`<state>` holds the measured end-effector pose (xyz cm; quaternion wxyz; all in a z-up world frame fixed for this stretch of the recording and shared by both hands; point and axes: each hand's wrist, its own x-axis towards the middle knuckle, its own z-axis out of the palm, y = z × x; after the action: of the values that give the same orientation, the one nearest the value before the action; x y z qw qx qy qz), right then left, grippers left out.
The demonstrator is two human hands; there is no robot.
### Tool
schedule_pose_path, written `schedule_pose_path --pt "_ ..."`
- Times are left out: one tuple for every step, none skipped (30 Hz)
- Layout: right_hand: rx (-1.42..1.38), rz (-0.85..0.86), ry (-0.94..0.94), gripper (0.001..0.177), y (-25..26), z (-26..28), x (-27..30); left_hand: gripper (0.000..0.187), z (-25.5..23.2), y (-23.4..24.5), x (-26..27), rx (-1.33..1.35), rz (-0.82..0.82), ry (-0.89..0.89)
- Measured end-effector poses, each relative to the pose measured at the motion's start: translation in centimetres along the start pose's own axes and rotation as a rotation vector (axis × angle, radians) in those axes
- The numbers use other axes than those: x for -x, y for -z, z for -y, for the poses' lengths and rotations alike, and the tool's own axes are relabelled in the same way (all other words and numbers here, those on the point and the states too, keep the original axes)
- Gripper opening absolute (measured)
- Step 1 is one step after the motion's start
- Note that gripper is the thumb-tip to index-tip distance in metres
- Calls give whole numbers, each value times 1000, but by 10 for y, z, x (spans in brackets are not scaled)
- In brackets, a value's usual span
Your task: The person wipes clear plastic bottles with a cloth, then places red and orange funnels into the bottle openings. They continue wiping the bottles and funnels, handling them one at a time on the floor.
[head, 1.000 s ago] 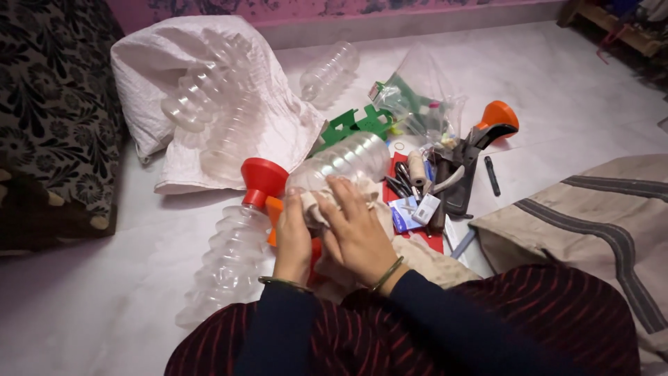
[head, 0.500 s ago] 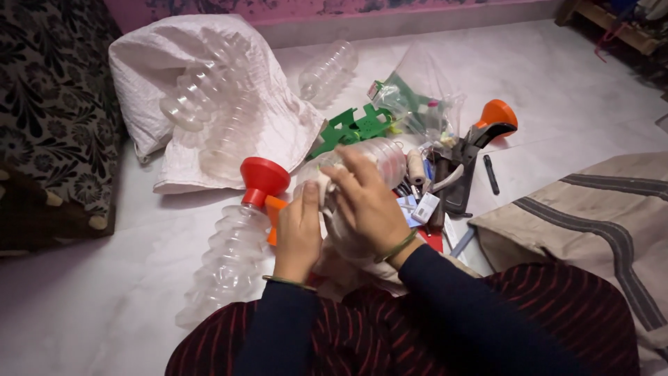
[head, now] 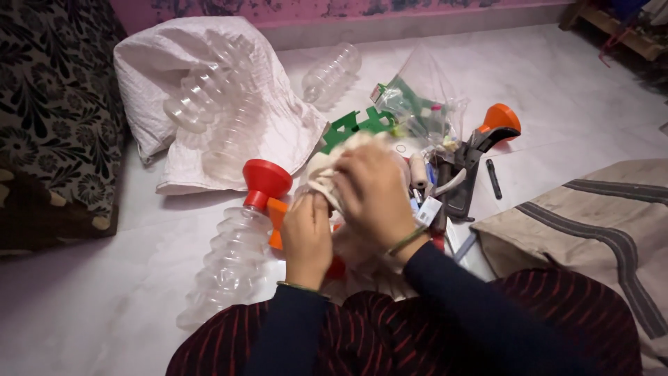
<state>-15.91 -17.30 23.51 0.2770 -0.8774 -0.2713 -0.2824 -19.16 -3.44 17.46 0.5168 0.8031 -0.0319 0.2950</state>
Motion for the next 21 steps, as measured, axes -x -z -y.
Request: schedule_pose_path --pt "-2 1 1 25 -1 12 9 40 0 2 1 -2 -2 1" --pt "79 -29 77 40 -3 25 18 40 0 4 1 23 -27 16" --pt "156 -60 156 55 -5 37 26 39 0 7 1 45 -56 29" --pt "150 -60 162 55 -10 35 33 39 0 11 -1 39 -62 29" --pt "154 -63 155 54 -15 32 40 40 -1 13 -2 47 -63 71" --pt "159 -66 149 53 -20 29 47 41 -1 15 -4 55 -65 113" --pt "160 -68 147 53 -15 31 42 41 -2 16 -6 55 -63 112" --pt "93 -53 133 52 -10 32 37 42 -3 17 -7 61 -57 127" --pt "31 -36 116 51 -4 33 33 43 -4 17 -9 70 -47 143" --pt "36 -36 111 51 0 33 27 43 -4 19 -9 74 -41 143" --pt "-13 -29 120 45 4 33 20 43 -5 20 -11 103 -40 143" --pt "-63 -21 129 40 8 34 13 44 -5 22 -12 132 -39 143" --pt "-62 -20 129 40 10 32 7 44 -6 22 -12 133 -40 145" --pt "-75 -17 127 34 11 30 1 43 -6 23 -12 162 -32 144" --pt "-91 -14 124 28 11 28 -5 43 -6 25 -12 189 -24 144" --pt "-94 -13 124 28 11 24 -11 43 -8 26 -12 187 -25 146" --pt "-135 32 74 26 11 20 -17 44 -10 28 -12 176 -6 137" --pt "-177 77 24 25 10 15 -24 45 -11 30 -12 164 13 128" --pt "-177 76 22 25 11 11 -28 45 -13 31 -11 164 15 127" --pt "-206 134 -65 27 11 6 -33 46 -15 33 -10 135 14 84" --pt "-233 191 -150 29 13 0 -39 47 -17 33 -11 108 10 39"
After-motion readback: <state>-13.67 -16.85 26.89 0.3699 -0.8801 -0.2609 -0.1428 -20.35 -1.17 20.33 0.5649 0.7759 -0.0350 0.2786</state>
